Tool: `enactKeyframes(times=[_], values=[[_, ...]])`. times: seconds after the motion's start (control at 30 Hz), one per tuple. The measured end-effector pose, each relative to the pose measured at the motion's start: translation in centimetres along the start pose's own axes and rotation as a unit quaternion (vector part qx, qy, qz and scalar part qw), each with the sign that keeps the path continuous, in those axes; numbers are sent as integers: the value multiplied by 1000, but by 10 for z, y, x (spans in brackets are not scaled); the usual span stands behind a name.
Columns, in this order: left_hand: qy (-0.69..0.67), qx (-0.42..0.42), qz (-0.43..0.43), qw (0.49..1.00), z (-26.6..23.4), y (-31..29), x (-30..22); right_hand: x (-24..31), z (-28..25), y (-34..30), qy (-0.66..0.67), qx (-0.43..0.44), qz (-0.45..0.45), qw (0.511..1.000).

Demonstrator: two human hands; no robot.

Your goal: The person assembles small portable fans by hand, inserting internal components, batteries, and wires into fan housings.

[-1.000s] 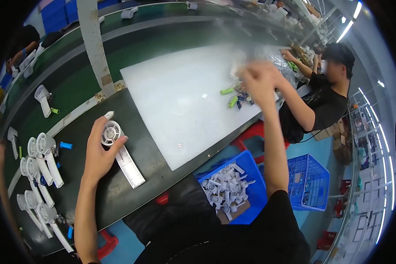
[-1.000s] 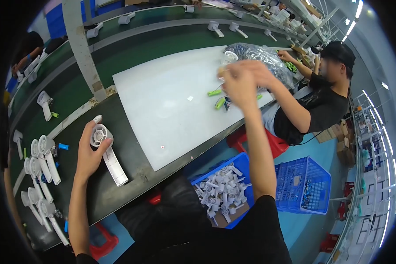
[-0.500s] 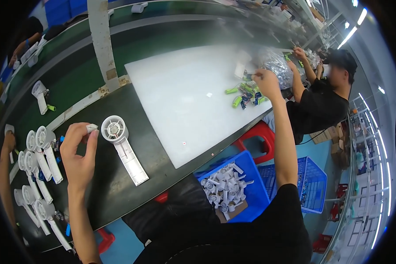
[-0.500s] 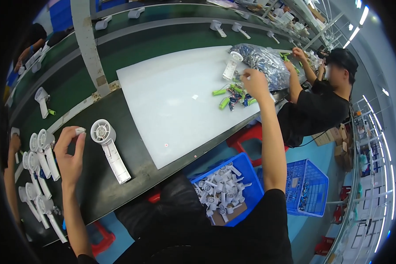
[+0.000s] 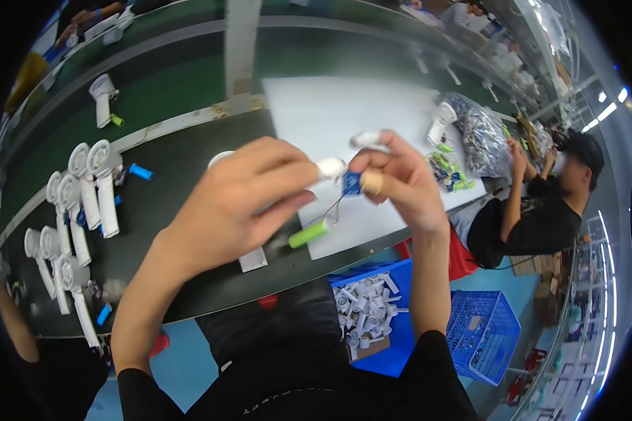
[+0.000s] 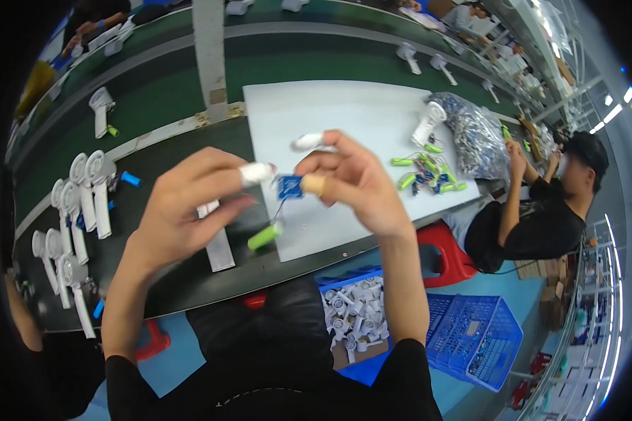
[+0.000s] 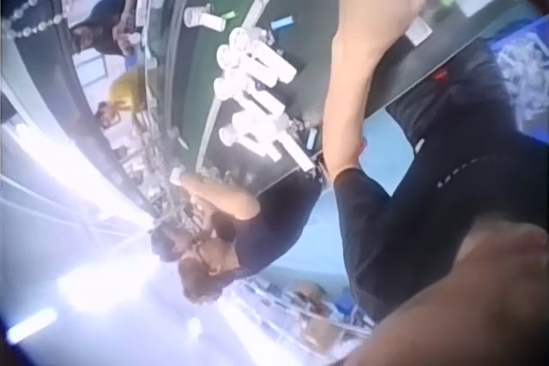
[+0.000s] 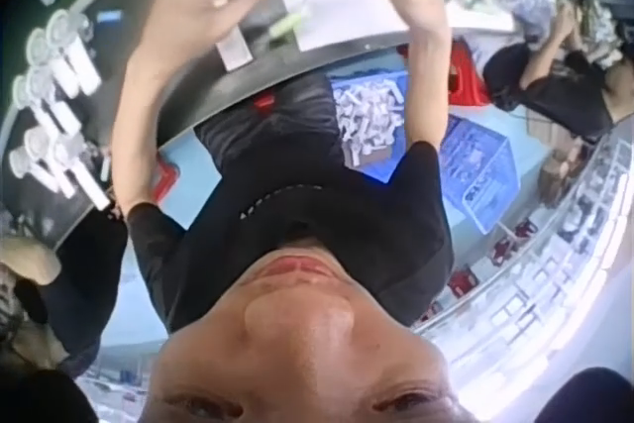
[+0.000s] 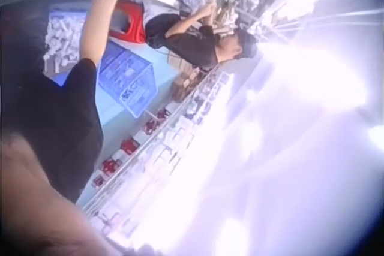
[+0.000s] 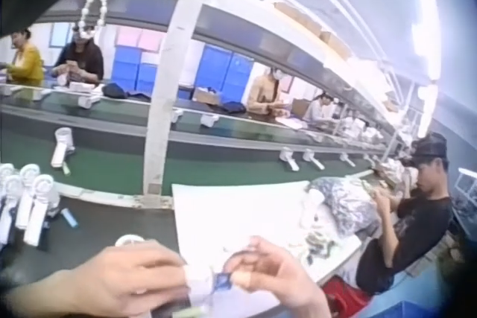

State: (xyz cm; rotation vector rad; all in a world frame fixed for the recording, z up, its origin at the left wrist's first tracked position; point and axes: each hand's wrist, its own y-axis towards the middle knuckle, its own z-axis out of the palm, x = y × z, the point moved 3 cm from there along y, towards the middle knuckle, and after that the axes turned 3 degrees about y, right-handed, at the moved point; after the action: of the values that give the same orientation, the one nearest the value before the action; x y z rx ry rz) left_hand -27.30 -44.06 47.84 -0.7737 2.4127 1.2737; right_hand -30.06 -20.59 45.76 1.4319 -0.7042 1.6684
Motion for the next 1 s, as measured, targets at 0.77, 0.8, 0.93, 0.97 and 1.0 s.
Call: enactKeyframes(times=[0.77,0.8,0.93,0.97,1.0], values=[[-2,113,-164,980,-8,-92,43,-74,67,-6,23,-109,36,993],[22,98,-137,985,-6,-93,46,-80,70,-4,6,-115,30,993],[50,102,-167,979,3,-89,53,-95,74,6,-71,-117,72,988],[50,102,-168,979,4,-88,52,-98,76,8,-110,-119,104,981],[46,92,-178,979,4,-87,52,-100,77,8,-109,-119,105,981]])
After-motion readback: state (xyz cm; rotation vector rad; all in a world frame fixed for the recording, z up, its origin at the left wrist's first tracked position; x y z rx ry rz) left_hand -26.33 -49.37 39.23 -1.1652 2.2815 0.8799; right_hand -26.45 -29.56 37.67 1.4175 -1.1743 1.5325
